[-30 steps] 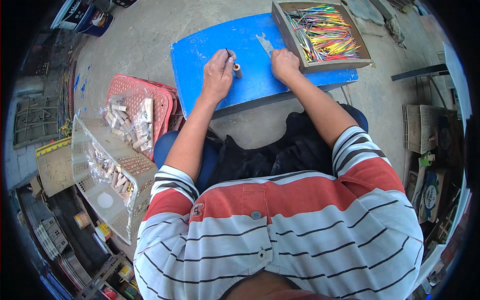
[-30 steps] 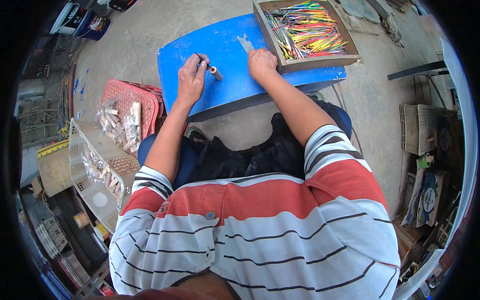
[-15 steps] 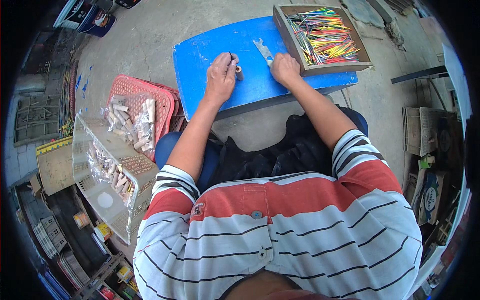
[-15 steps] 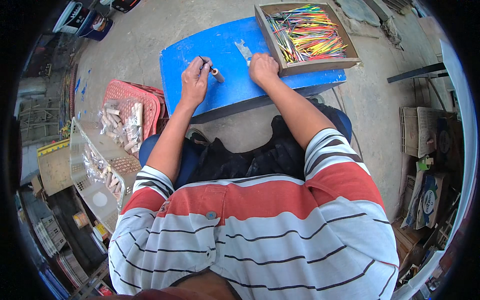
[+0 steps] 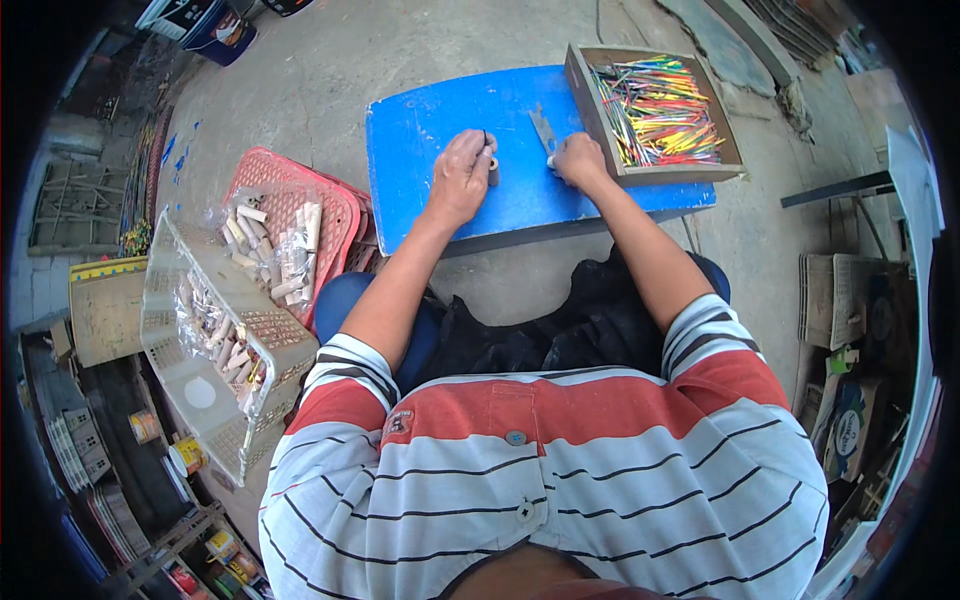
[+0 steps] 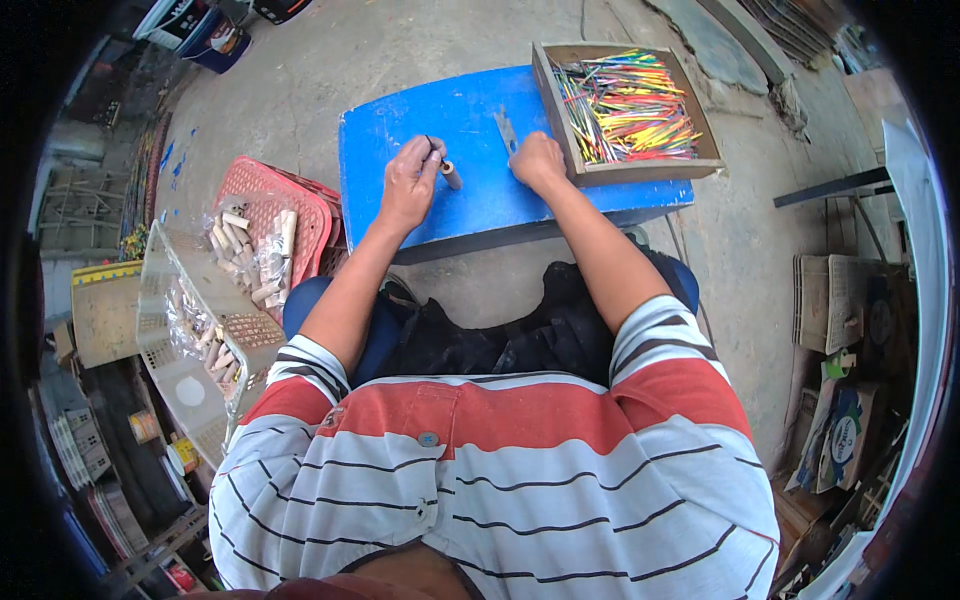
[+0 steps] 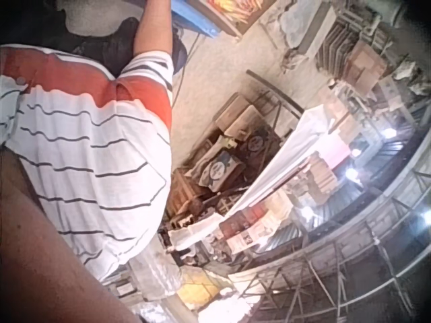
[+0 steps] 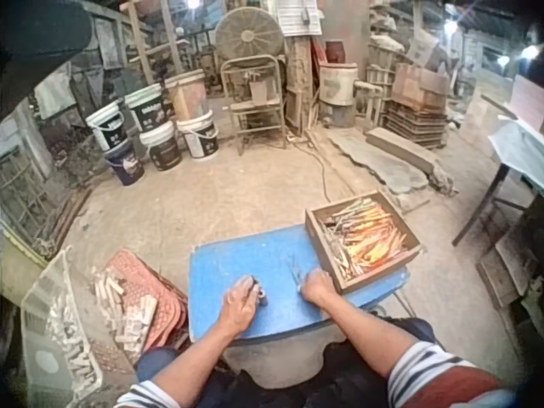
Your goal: The person assembles firecrackers by taking small cylindrical tubes, inserting fuses into them, and sealing the ends with paste using a metal tool.
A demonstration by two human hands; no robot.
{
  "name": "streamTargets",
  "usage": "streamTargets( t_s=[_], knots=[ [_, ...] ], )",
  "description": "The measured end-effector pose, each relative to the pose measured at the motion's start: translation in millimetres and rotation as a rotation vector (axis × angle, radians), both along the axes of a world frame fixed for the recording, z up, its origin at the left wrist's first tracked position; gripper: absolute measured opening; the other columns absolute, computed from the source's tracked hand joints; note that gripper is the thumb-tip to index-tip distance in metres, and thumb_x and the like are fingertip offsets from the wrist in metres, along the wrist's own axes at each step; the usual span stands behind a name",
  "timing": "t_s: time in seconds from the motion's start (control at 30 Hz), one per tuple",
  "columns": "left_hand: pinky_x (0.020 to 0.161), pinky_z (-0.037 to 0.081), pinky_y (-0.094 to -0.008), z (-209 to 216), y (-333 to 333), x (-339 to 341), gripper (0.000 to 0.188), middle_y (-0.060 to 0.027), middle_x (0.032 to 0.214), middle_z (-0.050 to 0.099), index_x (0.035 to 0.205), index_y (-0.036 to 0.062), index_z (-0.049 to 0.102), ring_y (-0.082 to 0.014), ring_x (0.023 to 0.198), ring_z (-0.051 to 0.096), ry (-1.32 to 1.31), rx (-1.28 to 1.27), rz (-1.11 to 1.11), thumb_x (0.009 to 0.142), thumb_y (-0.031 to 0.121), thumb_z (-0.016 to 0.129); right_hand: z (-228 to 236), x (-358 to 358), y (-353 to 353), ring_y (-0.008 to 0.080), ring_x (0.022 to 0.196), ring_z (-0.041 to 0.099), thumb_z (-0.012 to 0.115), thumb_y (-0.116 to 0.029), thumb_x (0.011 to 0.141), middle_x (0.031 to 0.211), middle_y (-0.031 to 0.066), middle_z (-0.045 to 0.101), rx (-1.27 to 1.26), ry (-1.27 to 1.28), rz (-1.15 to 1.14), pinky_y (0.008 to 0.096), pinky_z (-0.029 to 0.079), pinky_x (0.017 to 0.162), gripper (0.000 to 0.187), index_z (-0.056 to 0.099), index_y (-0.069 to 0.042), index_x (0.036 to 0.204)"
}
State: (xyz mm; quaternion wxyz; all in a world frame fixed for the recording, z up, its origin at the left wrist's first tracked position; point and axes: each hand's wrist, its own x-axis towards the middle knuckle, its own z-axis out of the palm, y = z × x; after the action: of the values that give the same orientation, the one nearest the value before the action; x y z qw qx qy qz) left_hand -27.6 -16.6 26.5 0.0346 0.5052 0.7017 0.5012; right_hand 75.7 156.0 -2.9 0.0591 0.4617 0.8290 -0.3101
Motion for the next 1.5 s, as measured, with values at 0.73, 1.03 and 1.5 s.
streamTargets(
  t_s=[0.73, 1.03, 1.5],
  knots=[
    [0.064, 0.043, -0.0390, -2, -1, -1, 0.007, -0.0153, 0.077, 0.054, 0.079, -0.0013, 0.052, -0.0322, 0.074, 0.054, 0.009, 0.033, 0.013, 0.079, 0.005, 0.047, 102, 38, -29, 0.0059, 0.042, 0.041, 0.047, -0.016, 0.089, 0.067, 0.0053, 0.054, -1.133, 0.883, -0.126, 0.0215, 0.034, 0.040, 0.012, 0.048, -0.005, 0.087],
    [0.065, 0.043, -0.0396, -7, 0, -3, 0.008, -0.0151, 0.077, 0.054, 0.078, -0.0013, 0.052, -0.0325, 0.075, 0.054, -0.073, 0.000, 0.012, 0.079, 0.005, 0.048, 106, 32, -22, 0.0035, 0.036, 0.031, 0.046, -0.014, 0.089, 0.057, 0.0007, 0.046, -1.358, 0.970, -0.123, 0.0201, 0.028, 0.037, 0.010, 0.047, -0.005, 0.086],
    [0.063, 0.042, -0.0395, -5, 0, -3, 0.007, -0.0148, 0.075, 0.053, 0.079, -0.0005, 0.052, -0.0317, 0.072, 0.054, 0.000, 0.008, 0.020, 0.079, 0.005, 0.047, 89, 25, -8, 0.0031, 0.034, 0.026, 0.044, -0.016, 0.089, 0.057, -0.0019, 0.043, -1.242, 0.894, -0.153, 0.0199, 0.027, 0.038, 0.008, 0.047, -0.009, 0.087]
  ],
)
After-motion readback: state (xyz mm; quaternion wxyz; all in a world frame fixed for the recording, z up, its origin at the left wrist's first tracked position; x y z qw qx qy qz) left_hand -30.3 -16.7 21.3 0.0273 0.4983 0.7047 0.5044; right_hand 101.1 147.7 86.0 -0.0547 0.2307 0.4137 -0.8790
